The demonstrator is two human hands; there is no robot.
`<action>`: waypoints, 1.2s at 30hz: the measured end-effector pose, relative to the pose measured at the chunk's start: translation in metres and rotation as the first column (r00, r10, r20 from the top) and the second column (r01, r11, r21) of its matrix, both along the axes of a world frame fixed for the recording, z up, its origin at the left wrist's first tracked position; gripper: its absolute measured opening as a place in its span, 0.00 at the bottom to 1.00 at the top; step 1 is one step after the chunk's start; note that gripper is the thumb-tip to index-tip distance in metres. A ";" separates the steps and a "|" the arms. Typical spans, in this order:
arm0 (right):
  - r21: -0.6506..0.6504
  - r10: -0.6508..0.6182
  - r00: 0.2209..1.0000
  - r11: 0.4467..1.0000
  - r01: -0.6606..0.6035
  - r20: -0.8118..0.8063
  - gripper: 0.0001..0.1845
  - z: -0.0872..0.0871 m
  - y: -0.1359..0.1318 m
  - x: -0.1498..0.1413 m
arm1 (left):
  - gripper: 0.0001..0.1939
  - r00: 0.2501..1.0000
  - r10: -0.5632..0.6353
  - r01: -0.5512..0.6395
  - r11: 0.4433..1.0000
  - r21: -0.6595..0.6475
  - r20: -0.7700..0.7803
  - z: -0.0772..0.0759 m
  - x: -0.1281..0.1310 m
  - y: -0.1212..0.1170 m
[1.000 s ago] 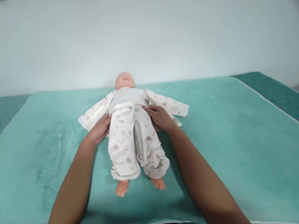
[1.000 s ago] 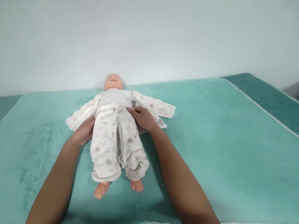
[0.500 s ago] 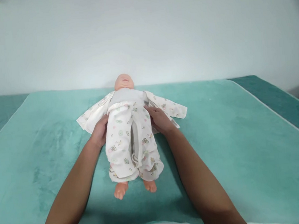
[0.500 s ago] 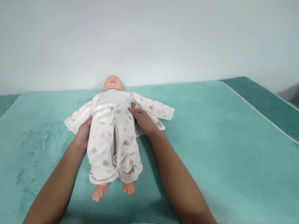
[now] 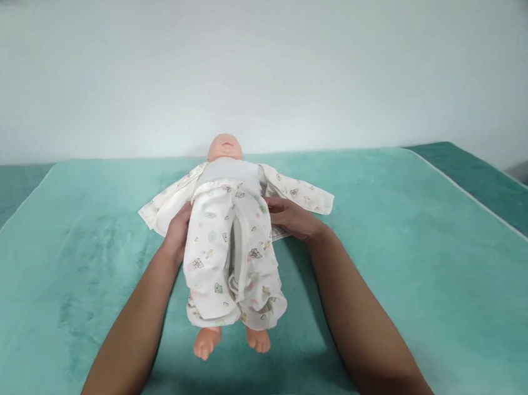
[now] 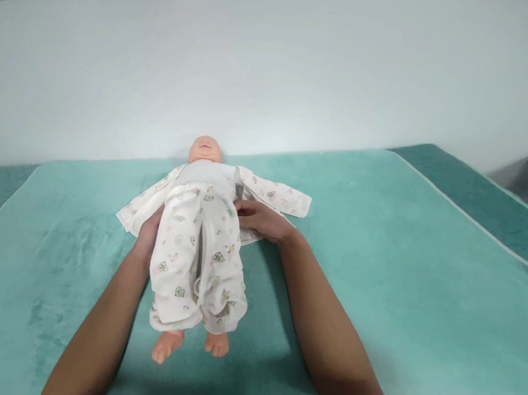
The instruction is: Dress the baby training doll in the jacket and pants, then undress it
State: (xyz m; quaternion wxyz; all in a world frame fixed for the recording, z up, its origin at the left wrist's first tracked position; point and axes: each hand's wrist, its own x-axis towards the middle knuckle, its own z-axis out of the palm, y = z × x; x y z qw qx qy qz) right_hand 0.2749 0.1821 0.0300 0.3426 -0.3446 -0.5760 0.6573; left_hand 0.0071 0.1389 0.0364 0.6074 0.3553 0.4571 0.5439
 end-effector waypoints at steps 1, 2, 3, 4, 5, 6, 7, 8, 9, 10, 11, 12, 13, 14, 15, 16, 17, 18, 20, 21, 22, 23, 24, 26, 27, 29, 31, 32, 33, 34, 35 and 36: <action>-0.007 -0.018 1.000 1.000 0.018 -0.012 0.18 -0.001 0.000 -0.002 | 0.22 0.998 -0.025 0.025 1.000 0.004 0.050 0.001 0.000 0.000; -0.016 -0.041 0.999 0.999 0.041 -0.020 0.19 -0.002 0.000 -0.004 | 0.22 0.995 -0.042 0.041 0.999 0.009 0.091 0.001 0.000 0.000; -0.024 -0.067 0.998 0.998 0.066 -0.022 0.20 -0.003 0.000 -0.006 | 0.21 0.993 -0.046 0.045 0.999 0.011 0.113 0.000 0.000 0.000; -0.029 -0.091 0.996 0.996 0.090 -0.020 0.20 -0.004 0.000 -0.008 | 0.19 0.993 -0.034 0.033 0.999 0.009 0.114 0.000 0.000 0.001; -0.027 -0.112 0.994 0.993 0.112 -0.018 0.20 -0.005 0.000 -0.010 | 0.19 0.994 -0.019 0.018 1.000 0.003 0.109 -0.001 0.000 0.002; -0.016 -0.132 0.991 0.991 0.131 -0.024 0.20 -0.006 0.000 -0.012 | 0.19 0.995 -0.003 0.003 1.000 -0.004 0.103 -0.003 0.000 0.002; 0.003 -0.150 0.988 0.989 0.150 -0.036 0.20 -0.008 0.000 -0.014 | 0.19 0.995 0.010 -0.010 1.000 -0.008 0.102 -0.004 0.000 0.003; 0.030 -0.167 0.984 0.985 0.169 -0.054 0.19 -0.009 0.000 -0.017 | 0.20 0.994 0.017 -0.016 1.000 -0.010 0.106 -0.005 -0.001 0.004; 0.061 -0.187 0.980 0.980 0.192 -0.073 0.19 -0.011 0.001 -0.019 | 0.21 0.994 0.023 -0.023 1.000 -0.006 0.108 -0.006 -0.001 0.004; 0.094 -0.213 0.973 0.971 0.221 -0.089 0.19 -0.013 0.002 -0.021 | 0.22 0.994 0.027 -0.028 1.000 0.002 0.102 -0.007 -0.001 0.005; 0.128 -0.245 0.965 0.958 0.256 -0.097 0.19 -0.015 0.002 -0.023 | 0.22 0.996 0.032 -0.033 0.999 0.013 0.088 -0.008 -0.001 0.005; 0.162 -0.280 0.955 0.942 0.293 -0.097 0.20 -0.017 0.003 -0.025 | 0.23 0.997 0.035 -0.037 0.999 0.025 0.069 -0.009 -0.001 0.005; 0.192 -0.316 0.944 0.925 0.328 -0.092 0.21 -0.019 0.004 -0.026 | 0.23 0.998 0.034 -0.036 0.999 0.034 0.049 -0.009 -0.001 0.005; 0.215 -0.348 0.933 0.908 0.359 -0.087 0.21 -0.021 0.005 -0.027 | 0.23 0.999 0.031 -0.032 0.999 0.037 0.032 -0.009 0.000 0.005; 0.227 -0.376 0.923 0.895 0.384 -0.080 0.22 -0.022 0.006 -0.028 | 0.23 1.000 0.027 -0.028 0.999 0.034 0.013 -0.008 0.000 0.005; 0.227 -0.396 0.916 0.887 0.401 -0.072 0.23 -0.023 0.007 -0.029 | 0.23 0.999 0.028 -0.027 0.999 0.028 -0.024 -0.007 0.000 0.005; 0.216 -0.412 0.909 0.883 0.417 -0.067 0.24 -0.023 0.007 -0.030 | 0.22 0.996 0.039 -0.037 0.999 0.023 -0.080 -0.006 0.000 0.004; 0.200 -0.427 0.902 0.880 0.431 -0.066 0.24 -0.023 0.007 -0.031 | 0.21 0.987 0.056 -0.054 0.998 0.022 -0.147 -0.004 0.000 0.004; 0.167 -0.441 0.895 0.879 0.447 -0.075 0.24 -0.023 0.007 -0.033 | 0.16 0.954 0.107 -0.097 0.994 0.049 -0.280 0.001 0.000 0.002; 0.154 -0.441 0.893 0.880 0.449 -0.086 0.24 -0.023 0.008 -0.033 | 0.13 0.937 0.125 -0.108 0.992 0.072 -0.326 0.004 0.000 0.001; 0.143 -0.439 0.893 0.882 0.450 -0.100 0.24 -0.023 0.008 -0.034 | 0.11 0.926 0.138 -0.112 0.989 0.092 -0.351 0.006 -0.001 -0.001; 0.135 -0.435 0.893 0.884 0.448 -0.113 0.24 -0.023 0.009 -0.034 | 0.09 0.921 0.143 -0.111 0.988 0.109 -0.362 0.008 -0.001 -0.002; 0.129 -0.427 0.896 0.888 0.441 -0.123 0.24 -0.024 0.009 -0.034 | 0.08 0.915 0.144 -0.104 0.987 0.125 -0.376 0.010 -0.001 -0.003; 0.121 -0.408 0.902 0.897 0.425 -0.141 0.24 -0.025 0.011 -0.034 | 0.08 0.897 0.140 -0.080 0.984 0.157 -0.419 0.011 0.000 -0.003; 0.119 -0.396 0.906 0.903 0.414 -0.146 0.23 -0.025 0.012 -0.034 | 0.08 0.882 0.138 -0.067 0.983 0.169 -0.451 0.011 0.000 -0.003; 0.116 -0.374 0.917 0.913 0.391 -0.139 0.23 -0.025 0.014 -0.034 | 0.07 0.846 0.144 -0.053 0.981 0.189 -0.513 0.011 -0.001 -0.002; 0.106 -0.363 0.925 0.921 0.375 -0.115 0.23 -0.025 0.015 -0.034 | 0.06 0.827 0.153 -0.054 0.979 0.195 -0.541 0.009 -0.002 0.000; 0.097 -0.358 0.928 0.925 0.368 -0.106 0.23 -0.025 0.016 -0.034 | 0.05 0.829 0.156 -0.057 0.979 0.197 -0.536 0.009 -0.003 0.001; 0.086 -0.349 0.931 0.930 0.358 -0.105 0.23 -0.025 0.017 -0.034 | 0.05 0.836 0.157 -0.058 0.978 0.200 -0.526 0.008 -0.004 0.002; 0.073 -0.342 0.933 0.933 0.351 -0.113 0.22 -0.026 0.018 -0.034 | 0.05 0.849 0.156 -0.060 0.978 0.201 -0.505 0.008 -0.004 0.003; 0.059 -0.339 0.932 0.935 0.349 -0.128 0.20 -0.026 0.019 -0.034 | 0.05 0.866 0.154 -0.066 0.978 0.196 -0.475 0.007 -0.004 0.004; 0.046 -0.341 0.928 0.935 0.351 -0.147 0.19 -0.027 0.020 -0.034 | 0.05 0.885 0.154 -0.076 0.979 0.188 -0.440 0.005 -0.004 0.005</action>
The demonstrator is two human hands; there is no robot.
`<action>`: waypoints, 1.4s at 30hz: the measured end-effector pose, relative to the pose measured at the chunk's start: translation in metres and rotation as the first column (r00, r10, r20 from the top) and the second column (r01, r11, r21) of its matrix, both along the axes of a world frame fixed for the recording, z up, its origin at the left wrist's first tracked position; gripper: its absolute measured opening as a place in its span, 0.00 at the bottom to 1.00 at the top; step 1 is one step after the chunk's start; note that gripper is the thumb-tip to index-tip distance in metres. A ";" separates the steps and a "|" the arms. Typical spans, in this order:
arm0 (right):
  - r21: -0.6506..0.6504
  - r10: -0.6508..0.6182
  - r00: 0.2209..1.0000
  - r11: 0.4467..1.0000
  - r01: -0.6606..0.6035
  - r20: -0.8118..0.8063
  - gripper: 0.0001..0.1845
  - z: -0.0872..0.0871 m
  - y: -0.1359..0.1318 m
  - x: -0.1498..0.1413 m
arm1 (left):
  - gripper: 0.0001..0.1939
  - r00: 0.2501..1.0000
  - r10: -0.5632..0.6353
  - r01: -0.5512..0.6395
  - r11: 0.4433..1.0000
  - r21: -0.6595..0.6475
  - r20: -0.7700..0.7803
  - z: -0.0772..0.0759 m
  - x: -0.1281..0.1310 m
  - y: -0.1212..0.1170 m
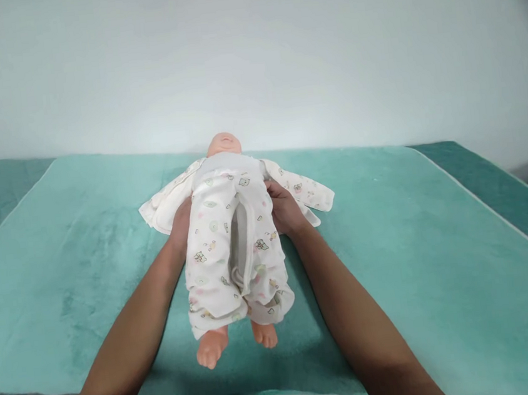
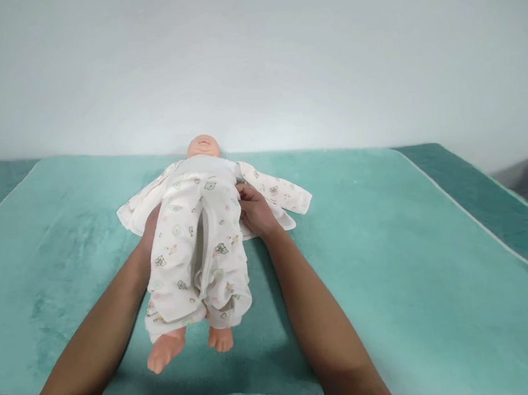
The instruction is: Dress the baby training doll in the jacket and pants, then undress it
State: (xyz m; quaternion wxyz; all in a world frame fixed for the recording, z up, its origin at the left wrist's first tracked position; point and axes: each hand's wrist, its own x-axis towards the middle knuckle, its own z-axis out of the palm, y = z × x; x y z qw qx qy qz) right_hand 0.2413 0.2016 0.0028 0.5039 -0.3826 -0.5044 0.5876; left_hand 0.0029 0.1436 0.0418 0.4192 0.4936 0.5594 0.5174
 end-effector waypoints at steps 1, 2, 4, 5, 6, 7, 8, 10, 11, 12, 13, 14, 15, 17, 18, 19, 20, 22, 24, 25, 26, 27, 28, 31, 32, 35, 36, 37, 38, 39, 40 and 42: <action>-0.006 -0.007 1.000 1.000 0.007 -0.020 0.17 -0.001 0.001 0.001 | 0.06 0.999 0.007 -0.007 1.000 -0.006 0.041 -0.002 0.000 0.001; -0.012 -0.019 0.999 1.000 0.018 -0.036 0.15 -0.002 0.001 0.001 | 0.07 0.997 0.015 -0.014 1.000 -0.012 0.078 -0.004 0.000 0.002; -0.020 -0.038 0.998 0.999 0.037 -0.049 0.12 -0.003 0.001 0.003 | 0.10 0.992 0.040 -0.038 0.999 -0.018 0.118 -0.008 0.000 0.005; -0.022 -0.041 0.998 0.999 0.040 -0.053 0.11 -0.003 0.001 0.004 | 0.11 0.992 0.060 -0.059 0.998 -0.015 0.108 -0.010 0.000 0.007; -0.018 -0.042 0.998 0.999 0.041 -0.056 0.11 -0.003 0.000 0.004 | 0.12 0.993 0.079 -0.079 0.997 -0.007 0.089 -0.012 -0.001 0.008; -0.010 -0.045 0.997 0.999 0.045 -0.058 0.11 -0.002 0.000 0.005 | 0.12 0.994 0.093 -0.094 0.996 0.010 0.062 -0.013 -0.003 0.010; 0.005 -0.054 0.997 0.999 0.054 -0.058 0.12 -0.001 -0.001 0.005 | 0.12 0.995 0.097 -0.098 0.994 0.038 0.028 -0.014 -0.004 0.012; 0.047 -0.072 0.997 0.996 0.073 -0.035 0.15 0.001 -0.003 0.007 | 0.11 0.996 0.071 -0.063 0.990 0.122 -0.057 -0.014 -0.009 0.015; 0.073 -0.071 0.997 0.995 0.071 -0.005 0.17 0.002 -0.003 0.008 | 0.11 0.994 0.045 -0.027 0.985 0.170 -0.103 -0.013 -0.011 0.017; 0.101 -0.058 0.998 0.993 0.055 0.033 0.19 0.003 -0.004 0.009 | 0.10 0.988 0.020 0.013 0.977 0.212 -0.153 -0.013 -0.014 0.019; 0.129 -0.037 0.997 0.991 0.027 0.073 0.20 0.005 -0.003 0.011 | 0.09 0.980 0.000 0.051 0.968 0.245 -0.201 -0.012 -0.017 0.020; 0.159 -0.014 0.994 0.987 -0.004 0.112 0.20 0.007 -0.003 0.012 | 0.09 0.969 -0.019 0.086 0.960 0.265 -0.245 -0.012 -0.019 0.022; 0.194 0.002 0.990 0.980 -0.030 0.143 0.20 0.009 -0.002 0.014 | 0.09 0.960 -0.039 0.118 0.955 0.273 -0.276 -0.011 -0.022 0.024; 0.277 0.004 0.984 0.959 -0.053 0.176 0.20 0.012 0.001 0.015 | 0.10 0.949 -0.078 0.166 0.947 0.274 -0.305 -0.012 -0.025 0.027; 0.316 -0.005 0.983 0.947 -0.055 0.183 0.19 0.013 0.003 0.015 | 0.10 0.946 -0.093 0.183 0.944 0.275 -0.311 -0.013 -0.026 0.028; 0.348 -0.014 0.982 0.936 -0.054 0.189 0.19 0.013 0.004 0.015 | 0.10 0.944 -0.101 0.193 0.941 0.279 -0.313 -0.014 -0.027 0.029; 0.372 -0.022 0.980 0.927 -0.053 0.195 0.18 0.013 0.006 0.014 | 0.11 0.942 -0.103 0.199 0.937 0.287 -0.318 -0.015 -0.027 0.029; 0.395 -0.043 0.978 0.918 -0.043 0.206 0.17 0.012 0.008 0.011 | 0.11 0.939 -0.084 0.193 0.931 0.308 -0.334 -0.017 -0.025 0.029; 0.393 -0.079 0.975 0.919 -0.010 0.209 0.17 0.010 0.009 0.008 | 0.11 0.934 -0.054 0.177 0.929 0.325 -0.354 -0.017 -0.021 0.028; 0.385 -0.102 0.972 0.923 0.013 0.211 0.16 0.009 0.010 0.007 | 0.10 0.929 -0.037 0.166 0.931 0.325 -0.368 -0.017 -0.018 0.029; 0.374 -0.127 0.967 0.927 0.036 0.222 0.15 0.009 0.010 0.005 | 0.10 0.923 -0.013 0.146 0.936 0.319 -0.384 -0.016 -0.016 0.030; 0.364 -0.157 0.957 0.929 0.060 0.243 0.14 0.009 0.012 0.003 | 0.10 0.916 0.018 0.116 0.945 0.307 -0.402 -0.014 -0.014 0.031; 0.356 -0.192 0.942 0.930 0.085 0.276 0.13 0.009 0.013 0.001 | 0.10 0.906 0.056 0.076 0.953 0.292 -0.421 -0.013 -0.011 0.034; 0.364 -0.318 0.862 0.916 0.171 0.395 0.10 0.011 0.022 -0.006 | 0.10 0.875 0.187 -0.069 0.961 0.269 -0.446 -0.013 -0.005 0.048; 0.371 -0.355 0.833 0.907 0.197 0.424 0.10 0.011 0.026 -0.008 | 0.10 0.869 0.223 -0.106 0.955 0.276 -0.441 -0.014 -0.003 0.054; 0.369 -0.398 0.785 0.900 0.233 0.475 0.11 0.011 0.039 -0.012 | 0.10 0.872 0.281 -0.165 0.940 0.300 -0.400 -0.020 0.002 0.068; 0.362 -0.391 0.782 0.904 0.227 0.486 0.12 0.011 0.044 -0.012 | 0.10 0.878 0.289 -0.180 0.938 0.297 -0.381 -0.022 0.003 0.071; 0.353 -0.379 0.783 0.910 0.218 0.493 0.12 0.010 0.047 -0.013 | 0.10 0.884 0.296 -0.195 0.937 0.290 -0.362 -0.025 0.003 0.073; 0.345 -0.366 0.787 0.915 0.208 0.497 0.12 0.010 0.050 -0.013 | 0.10 0.888 0.300 -0.206 0.937 0.282 -0.348 -0.026 0.003 0.074; 0.338 -0.352 0.794 0.920 0.197 0.496 0.12 0.010 0.051 -0.012 | 0.09 0.890 0.300 -0.209 0.937 0.279 -0.343 -0.028 0.003 0.074; 0.337 -0.339 0.801 0.924 0.184 0.493 0.12 0.010 0.052 -0.012 | 0.08 0.890 0.294 -0.197 0.938 0.286 -0.350 -0.028 0.001 0.074; 0.372 -0.306 0.816 0.920 0.122 0.491 0.12 0.012 0.050 -0.010 | 0.07 0.875 0.256 -0.118 0.936 0.330 -0.412 -0.027 -0.002 0.074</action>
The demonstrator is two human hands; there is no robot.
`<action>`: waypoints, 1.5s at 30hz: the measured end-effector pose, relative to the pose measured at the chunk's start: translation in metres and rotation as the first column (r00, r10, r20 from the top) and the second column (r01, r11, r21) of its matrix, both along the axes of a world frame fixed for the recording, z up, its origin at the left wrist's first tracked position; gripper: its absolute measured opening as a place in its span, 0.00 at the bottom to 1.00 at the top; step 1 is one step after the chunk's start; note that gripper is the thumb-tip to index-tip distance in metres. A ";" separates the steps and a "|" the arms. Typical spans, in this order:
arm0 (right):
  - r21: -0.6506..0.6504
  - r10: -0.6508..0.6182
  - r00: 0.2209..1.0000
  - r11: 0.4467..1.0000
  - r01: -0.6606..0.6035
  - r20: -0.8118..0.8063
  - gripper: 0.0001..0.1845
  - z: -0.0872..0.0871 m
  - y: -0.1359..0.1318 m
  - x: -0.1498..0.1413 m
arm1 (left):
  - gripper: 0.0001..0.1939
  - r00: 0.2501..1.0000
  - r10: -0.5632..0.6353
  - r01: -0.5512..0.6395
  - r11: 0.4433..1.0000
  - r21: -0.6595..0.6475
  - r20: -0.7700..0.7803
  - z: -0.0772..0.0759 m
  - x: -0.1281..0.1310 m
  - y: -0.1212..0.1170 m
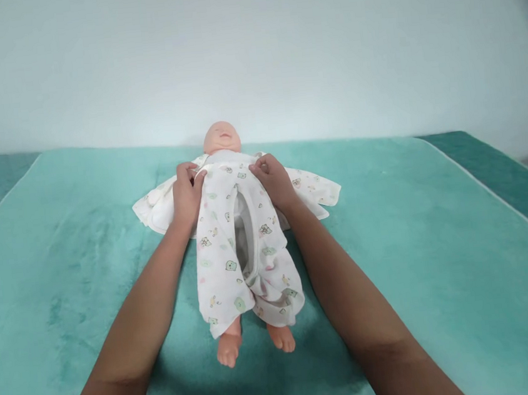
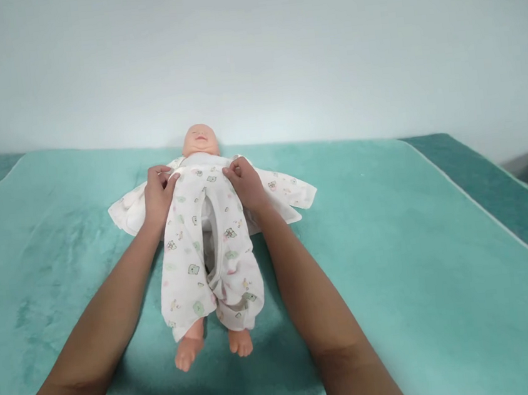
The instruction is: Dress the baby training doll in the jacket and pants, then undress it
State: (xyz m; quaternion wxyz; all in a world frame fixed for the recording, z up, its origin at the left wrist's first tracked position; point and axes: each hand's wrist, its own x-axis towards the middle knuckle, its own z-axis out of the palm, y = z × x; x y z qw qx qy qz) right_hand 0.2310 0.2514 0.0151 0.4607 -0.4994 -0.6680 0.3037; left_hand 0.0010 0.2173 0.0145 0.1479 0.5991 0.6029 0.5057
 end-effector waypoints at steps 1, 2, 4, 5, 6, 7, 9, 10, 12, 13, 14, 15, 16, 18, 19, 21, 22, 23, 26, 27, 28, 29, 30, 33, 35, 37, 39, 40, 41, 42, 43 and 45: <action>0.039 0.046 0.999 0.998 -0.047 0.022 0.11 0.002 -0.001 0.001 | 0.07 0.997 -0.038 0.040 0.999 0.027 -0.070 0.001 -0.002 0.000; 0.089 0.091 0.994 0.991 -0.095 0.053 0.12 0.004 -0.003 0.002 | 0.07 0.986 -0.073 0.082 0.995 0.054 -0.151 0.003 -0.004 0.000; 0.198 0.155 0.981 0.964 -0.176 0.119 0.12 0.007 -0.003 0.004 | 0.09 0.946 -0.107 0.140 0.986 0.087 -0.305 0.006 -0.008 0.001; 0.247 0.170 0.975 0.948 -0.201 0.142 0.12 0.008 -0.003 0.005 | 0.10 0.926 -0.110 0.150 0.985 0.083 -0.360 0.007 -0.009 0.002; 0.284 0.177 0.971 0.934 -0.217 0.160 0.12 0.009 -0.002 0.006 | 0.11 0.912 -0.114 0.150 0.987 0.062 -0.395 0.008 -0.010 0.002; 0.305 0.183 0.967 0.924 -0.230 0.175 0.12 0.009 0.000 0.007 | 0.12 0.903 -0.122 0.147 0.989 0.030 -0.411 0.009 -0.010 0.002; 0.302 0.190 0.960 0.921 -0.246 0.204 0.12 0.008 0.003 0.008 | 0.12 0.903 -0.139 0.138 0.990 -0.033 -0.407 0.009 -0.009 0.002; 0.284 0.185 0.959 0.928 -0.243 0.216 0.12 0.007 0.005 0.007 | 0.12 0.910 -0.144 0.135 0.989 -0.051 -0.389 0.009 -0.009 0.003; 0.248 0.151 0.958 0.945 -0.212 0.245 0.13 0.007 0.009 0.006 | 0.09 0.934 -0.124 0.111 0.992 -0.057 -0.335 0.009 -0.007 0.004; 0.236 0.123 0.955 0.953 -0.189 0.268 0.13 0.008 0.011 0.005 | 0.08 0.946 -0.096 0.082 0.995 -0.058 -0.310 0.009 -0.007 0.006; 0.229 0.087 0.950 0.960 -0.160 0.299 0.14 0.009 0.013 0.004 | 0.07 0.954 -0.060 0.044 0.997 -0.063 -0.292 0.009 -0.007 0.009; 0.225 0.048 0.941 0.966 -0.129 0.335 0.14 0.010 0.015 0.002 | 0.07 0.959 -0.021 0.000 0.997 -0.072 -0.284 0.009 -0.007 0.012; 0.223 0.008 0.928 0.970 -0.097 0.372 0.15 0.012 0.017 0.001 | 0.07 0.958 0.017 -0.042 0.996 -0.084 -0.285 0.010 -0.006 0.015; 0.222 -0.066 0.903 0.974 -0.033 0.424 0.15 0.014 0.021 -0.002 | 0.07 0.952 0.072 -0.106 0.989 -0.099 -0.298 0.010 -0.006 0.022; 0.220 -0.095 0.897 0.976 -0.003 0.432 0.15 0.015 0.023 -0.003 | 0.07 0.949 0.086 -0.123 0.987 -0.104 -0.302 0.010 -0.006 0.025; 0.207 -0.123 0.903 0.978 0.038 0.412 0.14 0.015 0.028 -0.004 | 0.07 0.947 0.108 -0.146 0.983 -0.107 -0.302 0.010 -0.006 0.032; 0.198 -0.127 0.912 0.979 0.052 0.389 0.13 0.015 0.030 -0.004 | 0.06 0.949 0.118 -0.154 0.983 -0.103 -0.293 0.009 -0.006 0.035; 0.188 -0.128 0.924 0.980 0.063 0.361 0.12 0.014 0.032 -0.004 | 0.06 0.952 0.129 -0.160 0.983 -0.093 -0.277 0.008 -0.006 0.038; 0.158 -0.127 0.953 0.984 0.086 0.276 0.11 0.011 0.039 -0.005 | 0.05 0.966 0.141 -0.153 0.987 -0.041 -0.218 0.003 -0.008 0.045; 0.146 -0.128 0.958 0.985 0.092 0.255 0.11 0.010 0.042 -0.005 | 0.05 0.969 0.133 -0.143 0.989 -0.030 -0.209 0.002 -0.008 0.046; 0.134 -0.127 0.963 0.986 0.098 0.237 0.10 0.009 0.043 -0.006 | 0.05 0.970 0.121 -0.129 0.991 -0.027 -0.210 0.001 -0.009 0.047; 0.122 -0.125 0.968 0.987 0.100 0.219 0.10 0.007 0.045 -0.007 | 0.05 0.970 0.107 -0.117 0.993 -0.031 -0.219 0.001 -0.009 0.047; 0.111 -0.120 0.973 0.989 0.099 0.199 0.09 0.006 0.045 -0.007 | 0.05 0.968 0.092 -0.104 0.994 -0.036 -0.235 0.002 -0.010 0.046; 0.113 -0.087 0.989 0.991 0.074 0.116 0.08 0.002 0.041 -0.009 | 0.08 0.949 0.030 -0.038 0.999 -0.020 -0.314 0.004 -0.010 0.037; 0.161 -0.057 0.997 0.986 0.048 0.057 0.11 -0.001 0.032 -0.008 | 0.13 0.924 -0.027 0.029 1.000 0.002 -0.382 0.005 -0.011 0.028; 0.223 -0.048 0.999 0.974 0.043 0.017 0.14 -0.004 0.020 -0.005 | 0.18 0.894 -0.075 0.087 0.996 0.008 -0.443 0.003 -0.014 0.016; 0.253 -0.049 0.999 0.966 0.044 0.012 0.16 -0.007 0.007 -0.002 | 0.22 0.870 -0.099 0.117 0.993 0.007 -0.484 0.001 -0.018 0.003; 0.254 -0.049 0.999 0.966 0.042 0.018 0.16 -0.009 0.001 -0.001 | 0.22 0.862 -0.101 0.123 0.992 0.011 -0.497 -0.001 -0.020 -0.004; 0.251 -0.046 0.999 0.967 0.039 0.024 0.16 -0.011 -0.005 0.000 | 0.22 0.858 -0.096 0.122 0.992 0.019 -0.505 -0.002 -0.021 -0.012; 0.247 -0.046 0.999 0.968 0.039 0.023 0.15 -0.012 -0.012 0.001 | 0.21 0.856 -0.081 0.111 0.993 0.030 -0.511 -0.003 -0.022 -0.020; 0.246 -0.055 0.998 0.968 0.051 0.013 0.15 -0.014 -0.019 0.002 | 0.20 0.856 -0.057 0.090 0.995 0.040 -0.513 -0.003 -0.022 -0.028; 0.224 -0.113 0.993 0.968 0.116 -0.026 0.14 -0.016 -0.033 0.004 | 0.16 0.867 0.008 0.020 0.998 0.052 -0.499 -0.004 -0.020 -0.045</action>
